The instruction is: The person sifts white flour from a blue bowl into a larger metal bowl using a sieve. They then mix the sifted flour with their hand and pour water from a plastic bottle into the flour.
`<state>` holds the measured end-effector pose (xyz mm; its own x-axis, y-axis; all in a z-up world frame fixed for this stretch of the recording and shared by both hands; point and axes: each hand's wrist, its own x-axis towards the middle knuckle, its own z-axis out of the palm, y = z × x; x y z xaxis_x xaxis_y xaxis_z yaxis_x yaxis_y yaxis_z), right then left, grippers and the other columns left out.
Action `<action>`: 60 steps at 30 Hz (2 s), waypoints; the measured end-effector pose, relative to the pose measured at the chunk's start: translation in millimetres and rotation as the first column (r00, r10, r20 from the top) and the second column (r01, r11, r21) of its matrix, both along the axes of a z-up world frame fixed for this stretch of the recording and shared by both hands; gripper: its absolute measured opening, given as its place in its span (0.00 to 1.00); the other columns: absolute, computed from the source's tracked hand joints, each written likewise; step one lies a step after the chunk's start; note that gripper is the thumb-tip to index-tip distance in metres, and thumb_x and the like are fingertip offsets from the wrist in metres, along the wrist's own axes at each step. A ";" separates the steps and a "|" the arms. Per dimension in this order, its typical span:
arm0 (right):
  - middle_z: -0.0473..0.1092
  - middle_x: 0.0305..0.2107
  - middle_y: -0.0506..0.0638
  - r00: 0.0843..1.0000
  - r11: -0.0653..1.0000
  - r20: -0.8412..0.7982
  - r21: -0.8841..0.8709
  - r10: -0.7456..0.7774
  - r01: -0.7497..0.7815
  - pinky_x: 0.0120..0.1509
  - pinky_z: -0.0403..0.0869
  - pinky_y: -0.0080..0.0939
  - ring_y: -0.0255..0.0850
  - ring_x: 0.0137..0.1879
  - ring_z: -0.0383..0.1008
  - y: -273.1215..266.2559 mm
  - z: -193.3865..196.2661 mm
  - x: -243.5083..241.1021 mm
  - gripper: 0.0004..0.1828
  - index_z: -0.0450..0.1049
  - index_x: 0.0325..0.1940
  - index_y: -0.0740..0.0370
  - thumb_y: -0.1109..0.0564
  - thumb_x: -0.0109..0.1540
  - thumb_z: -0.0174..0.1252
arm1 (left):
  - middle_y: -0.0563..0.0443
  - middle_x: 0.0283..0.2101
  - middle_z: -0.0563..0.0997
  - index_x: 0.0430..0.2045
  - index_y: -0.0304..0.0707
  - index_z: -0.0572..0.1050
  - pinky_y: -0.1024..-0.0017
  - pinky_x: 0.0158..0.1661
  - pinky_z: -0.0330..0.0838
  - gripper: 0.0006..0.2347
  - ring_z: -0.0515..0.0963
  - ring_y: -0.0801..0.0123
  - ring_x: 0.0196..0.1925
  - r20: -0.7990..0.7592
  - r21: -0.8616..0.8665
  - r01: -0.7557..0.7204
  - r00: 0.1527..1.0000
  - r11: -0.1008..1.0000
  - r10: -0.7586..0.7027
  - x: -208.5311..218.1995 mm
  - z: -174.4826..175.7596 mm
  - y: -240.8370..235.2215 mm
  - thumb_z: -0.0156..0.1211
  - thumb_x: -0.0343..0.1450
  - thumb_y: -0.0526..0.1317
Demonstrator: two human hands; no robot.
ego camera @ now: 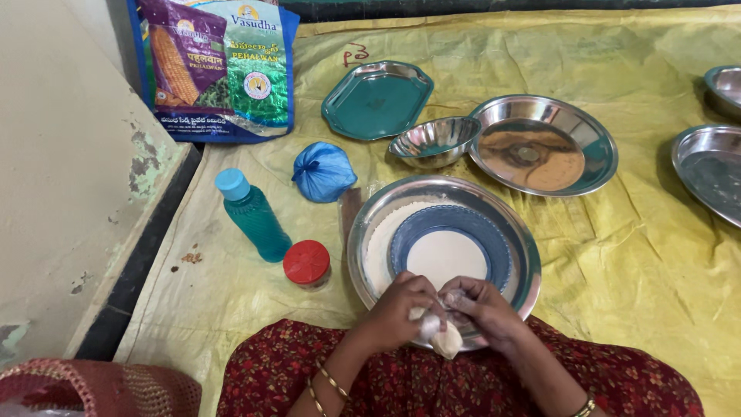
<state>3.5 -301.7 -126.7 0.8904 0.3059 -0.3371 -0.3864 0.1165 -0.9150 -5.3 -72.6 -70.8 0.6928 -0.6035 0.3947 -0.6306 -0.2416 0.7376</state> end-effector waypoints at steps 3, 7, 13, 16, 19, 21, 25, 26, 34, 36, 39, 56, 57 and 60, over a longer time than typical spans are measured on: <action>0.78 0.30 0.53 0.988 0.984 0.155 -0.178 0.019 0.009 0.43 0.78 0.38 0.39 0.35 0.78 -3.4 10.4 2.4 0.08 0.77 0.41 0.66 0.59 0.61 0.63 | 0.44 0.39 0.76 0.30 0.32 0.82 0.63 0.51 0.72 0.07 0.73 0.56 0.48 -0.087 0.152 -0.151 0.982 0.977 0.165 -5.1 -6.2 -7.8 0.64 0.61 0.26; 0.80 0.34 0.52 0.937 0.953 0.346 -0.265 -0.048 0.147 0.47 0.78 0.37 0.37 0.40 0.79 10.7 18.1 -20.0 0.09 0.78 0.44 0.64 0.59 0.62 0.60 | 0.47 0.41 0.79 0.30 0.31 0.78 0.64 0.49 0.75 0.03 0.79 0.60 0.48 -0.078 -0.060 -0.313 0.948 0.948 0.308 -8.7 -19.8 -23.4 0.61 0.67 0.27; 0.72 0.47 0.51 0.588 0.727 0.778 -0.533 0.221 0.432 0.52 0.78 0.39 0.40 0.48 0.77 33.6 34.4 -41.7 0.16 0.75 0.47 0.59 0.56 0.57 0.66 | 0.46 0.42 0.82 0.45 0.34 0.74 0.70 0.42 0.82 0.09 0.85 0.66 0.44 -0.537 -0.237 -0.566 0.754 0.789 0.379 -9.2 -26.1 -34.7 0.56 0.71 0.30; 0.73 0.45 0.50 0.340 0.526 0.843 -0.528 0.416 0.666 0.54 0.67 0.53 0.49 0.52 0.73 42.6 42.3 -48.6 0.19 0.76 0.48 0.56 0.54 0.53 0.68 | 0.46 0.46 0.84 0.47 0.34 0.78 0.70 0.41 0.83 0.12 0.86 0.65 0.43 -0.601 -0.138 -0.633 0.665 0.762 0.444 -12.4 -33.4 -46.5 0.56 0.70 0.30; 0.73 0.45 0.51 0.316 0.508 0.854 -0.504 0.413 0.699 0.58 0.63 0.57 0.52 0.55 0.71 46.7 47.8 -52.9 0.26 0.76 0.50 0.57 0.54 0.48 0.69 | 0.44 0.47 0.83 0.48 0.30 0.78 0.70 0.42 0.82 0.15 0.86 0.64 0.44 -0.601 -0.173 -0.609 0.688 0.774 0.407 -19.6 -47.0 -55.1 0.55 0.67 0.27; 0.74 0.43 0.51 0.312 0.530 0.865 -0.491 0.394 0.692 0.57 0.65 0.57 0.50 0.55 0.71 46.8 49.4 -53.2 0.24 0.78 0.48 0.57 0.57 0.47 0.69 | 0.40 0.46 0.85 0.50 0.26 0.78 0.70 0.45 0.79 0.14 0.85 0.61 0.46 -0.541 -0.288 -0.600 0.745 0.747 0.390 -20.8 -55.3 -56.9 0.58 0.69 0.27; 0.76 0.41 0.51 0.420 0.662 0.875 -0.465 0.241 0.588 0.53 0.72 0.47 0.48 0.54 0.72 43.4 44.9 -51.0 0.17 0.81 0.45 0.60 0.64 0.51 0.63 | 0.45 0.44 0.85 0.50 0.36 0.79 0.71 0.41 0.81 0.16 0.85 0.64 0.42 -0.734 -0.212 -0.607 0.616 0.766 0.285 -22.4 -66.0 -57.7 0.55 0.68 0.27; 0.76 0.39 0.51 0.446 0.688 0.873 -0.447 0.196 0.572 0.53 0.73 0.47 0.47 0.52 0.73 41.3 42.9 -51.3 0.17 0.81 0.43 0.61 0.65 0.51 0.62 | 0.45 0.42 0.85 0.48 0.37 0.80 0.72 0.41 0.82 0.14 0.85 0.65 0.41 -0.739 -0.188 -0.596 0.609 0.781 0.287 -22.7 -67.0 -58.6 0.56 0.69 0.28; 0.73 0.31 0.52 0.719 0.758 0.691 -0.430 -0.073 0.490 0.42 0.73 0.42 0.40 0.37 0.74 33.8 28.7 -42.8 0.08 0.77 0.35 0.69 0.66 0.52 0.59 | 0.46 0.38 0.85 0.32 0.31 0.82 0.67 0.45 0.81 0.08 0.85 0.65 0.42 -0.395 -0.381 -0.559 0.818 0.736 0.417 -27.6 -59.4 -56.0 0.63 0.63 0.24; 0.72 0.33 0.51 0.695 0.821 0.716 -0.358 -0.064 0.445 0.46 0.76 0.38 0.38 0.40 0.75 33.6 27.5 -39.5 0.07 0.74 0.35 0.69 0.67 0.53 0.58 | 0.46 0.38 0.85 0.32 0.31 0.81 0.67 0.47 0.81 0.08 0.85 0.65 0.44 -0.302 -0.402 -0.537 0.843 0.742 0.445 -30.4 -54.2 -51.5 0.63 0.62 0.24; 0.71 0.35 0.52 0.761 0.885 0.641 -0.292 -0.100 0.362 0.46 0.79 0.35 0.37 0.40 0.78 33.8 24.9 -37.8 0.07 0.73 0.37 0.70 0.67 0.55 0.56 | 0.46 0.38 0.82 0.35 0.30 0.78 0.69 0.44 0.78 0.11 0.83 0.67 0.41 -0.276 -0.435 -0.522 0.853 0.733 0.444 -33.9 -46.2 -46.7 0.63 0.62 0.23; 0.74 0.39 0.52 0.576 0.812 0.816 -0.368 0.049 0.453 0.56 0.74 0.42 0.44 0.50 0.76 32.7 23.4 -27.3 0.12 0.77 0.41 0.63 0.67 0.54 0.63 | 0.47 0.38 0.85 0.45 0.39 0.77 0.71 0.45 0.76 0.12 0.83 0.68 0.41 -0.808 -0.563 -0.518 0.510 0.644 -0.296 -26.9 -24.1 -24.1 0.58 0.68 0.30; 0.74 0.41 0.52 0.536 0.778 0.839 -0.396 0.091 0.488 0.56 0.74 0.43 0.46 0.51 0.75 34.2 27.7 -27.7 0.14 0.77 0.43 0.62 0.66 0.53 0.63 | 0.45 0.38 0.85 0.46 0.39 0.76 0.72 0.44 0.75 0.12 0.83 0.68 0.40 -0.802 -0.580 -0.563 0.519 0.589 -0.295 -27.1 -26.5 -25.6 0.58 0.69 0.30; 0.72 0.44 0.56 0.399 0.769 0.877 -0.444 0.269 0.459 0.55 0.73 0.46 0.50 0.52 0.74 37.9 38.8 -34.3 0.19 0.80 0.47 0.61 0.67 0.52 0.62 | 0.45 0.40 0.84 0.43 0.35 0.76 0.69 0.46 0.76 0.09 0.83 0.66 0.42 -0.816 -0.570 -0.650 0.518 0.503 -0.256 -24.7 -35.3 -26.3 0.58 0.70 0.29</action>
<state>-30.7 -263.8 -88.0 0.7630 0.2791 0.5830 0.6258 -0.5445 -0.5584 -30.0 -98.9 -106.1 0.9705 -0.1554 -0.1846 0.2411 0.6487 0.7218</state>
